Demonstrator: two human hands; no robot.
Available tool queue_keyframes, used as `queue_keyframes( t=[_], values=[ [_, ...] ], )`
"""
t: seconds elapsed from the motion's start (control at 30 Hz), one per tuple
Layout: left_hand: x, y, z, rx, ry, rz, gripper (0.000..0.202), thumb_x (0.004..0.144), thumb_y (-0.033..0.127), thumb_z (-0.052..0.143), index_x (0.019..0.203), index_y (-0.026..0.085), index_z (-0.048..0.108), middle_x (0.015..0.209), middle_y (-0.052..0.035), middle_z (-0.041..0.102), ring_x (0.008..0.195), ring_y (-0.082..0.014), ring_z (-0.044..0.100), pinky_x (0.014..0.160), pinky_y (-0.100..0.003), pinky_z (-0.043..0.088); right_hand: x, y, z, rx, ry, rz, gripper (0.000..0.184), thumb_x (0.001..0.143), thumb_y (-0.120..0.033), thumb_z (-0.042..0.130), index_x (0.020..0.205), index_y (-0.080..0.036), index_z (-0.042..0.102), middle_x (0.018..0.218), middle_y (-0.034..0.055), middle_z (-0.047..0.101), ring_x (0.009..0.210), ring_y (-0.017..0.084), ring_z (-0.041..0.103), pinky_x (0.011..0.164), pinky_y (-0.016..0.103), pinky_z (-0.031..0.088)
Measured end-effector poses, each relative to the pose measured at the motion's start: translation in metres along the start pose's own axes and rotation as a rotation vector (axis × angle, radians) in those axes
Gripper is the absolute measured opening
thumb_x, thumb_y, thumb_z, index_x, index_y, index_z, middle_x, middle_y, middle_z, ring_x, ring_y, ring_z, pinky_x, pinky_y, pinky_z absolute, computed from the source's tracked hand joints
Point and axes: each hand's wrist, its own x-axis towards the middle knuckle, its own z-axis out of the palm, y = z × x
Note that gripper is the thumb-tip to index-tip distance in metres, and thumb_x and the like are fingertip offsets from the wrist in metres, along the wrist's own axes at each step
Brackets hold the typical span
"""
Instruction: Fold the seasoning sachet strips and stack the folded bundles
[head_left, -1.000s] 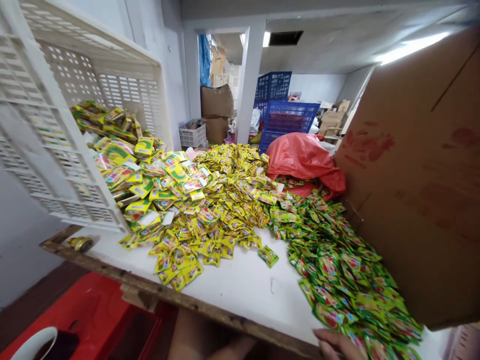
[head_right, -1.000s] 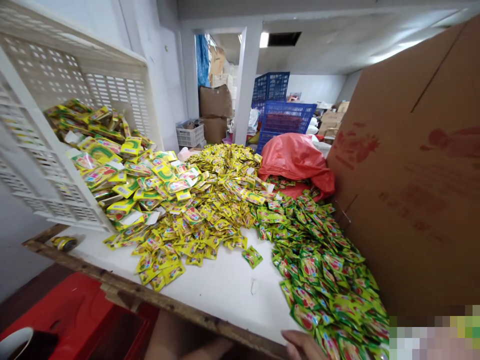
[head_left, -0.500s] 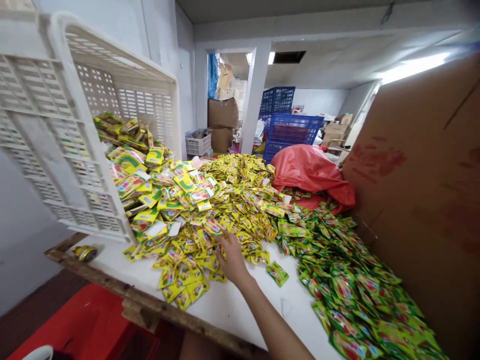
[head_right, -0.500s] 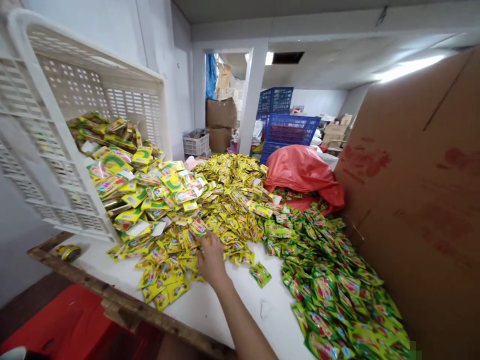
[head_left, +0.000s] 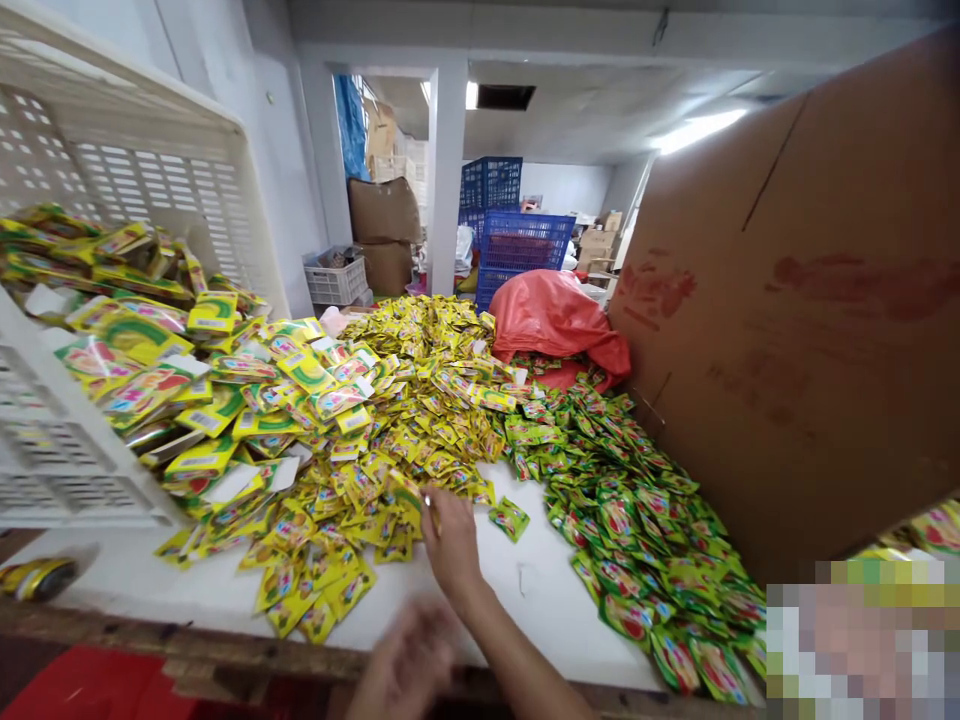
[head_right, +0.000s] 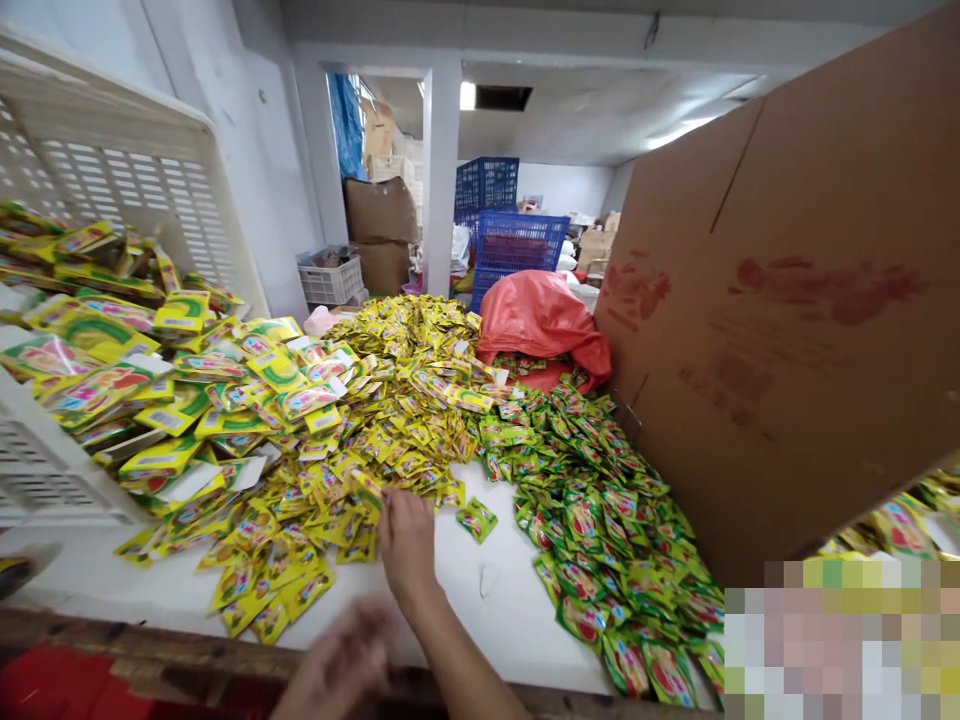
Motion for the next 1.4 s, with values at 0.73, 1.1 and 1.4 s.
queue_keyframes(
  t=[0.73, 1.1, 1.4],
  values=[
    [0.054, 0.009, 0.010, -0.299, 0.248, 0.072, 0.042, 0.052, 0.037, 0.078, 0.084, 0.014, 0.063, 0.075, -0.0050, 0.068, 0.072, -0.0196, 0.064, 0.066, -0.027, 0.051, 0.034, 0.113, -0.044, -0.093, -0.094, 0.273, 0.032, 0.059, -0.014, 0.065, 0.091, -0.016, 0.062, 0.088, 0.0067, 0.063, 0.090, 0.025, 0.052, 0.080, 0.033, 0.035],
    [0.054, 0.009, 0.008, -0.244, 0.157, 0.033, 0.039, 0.057, 0.037, 0.075, 0.086, 0.012, 0.065, 0.078, -0.0070, 0.068, 0.077, -0.0207, 0.064, 0.066, -0.026, 0.050, 0.014, 0.140, -0.125, 0.169, -0.103, 0.342, 0.027, 0.068, -0.042, 0.058, 0.066, -0.015, 0.055, 0.059, -0.0006, 0.055, 0.054, 0.012, 0.049, 0.051, 0.022, 0.037],
    [0.051, 0.012, 0.012, -0.191, 0.146, 0.088, 0.043, 0.055, 0.041, 0.075, 0.086, 0.013, 0.065, 0.074, -0.0063, 0.067, 0.070, -0.0196, 0.062, 0.061, -0.027, 0.048, 0.008, 0.142, -0.100, 0.133, -0.213, 0.405, 0.021, 0.063, -0.034, 0.065, 0.068, -0.014, 0.061, 0.057, -0.0012, 0.057, 0.054, 0.013, 0.053, 0.052, 0.023, 0.039]
  ],
)
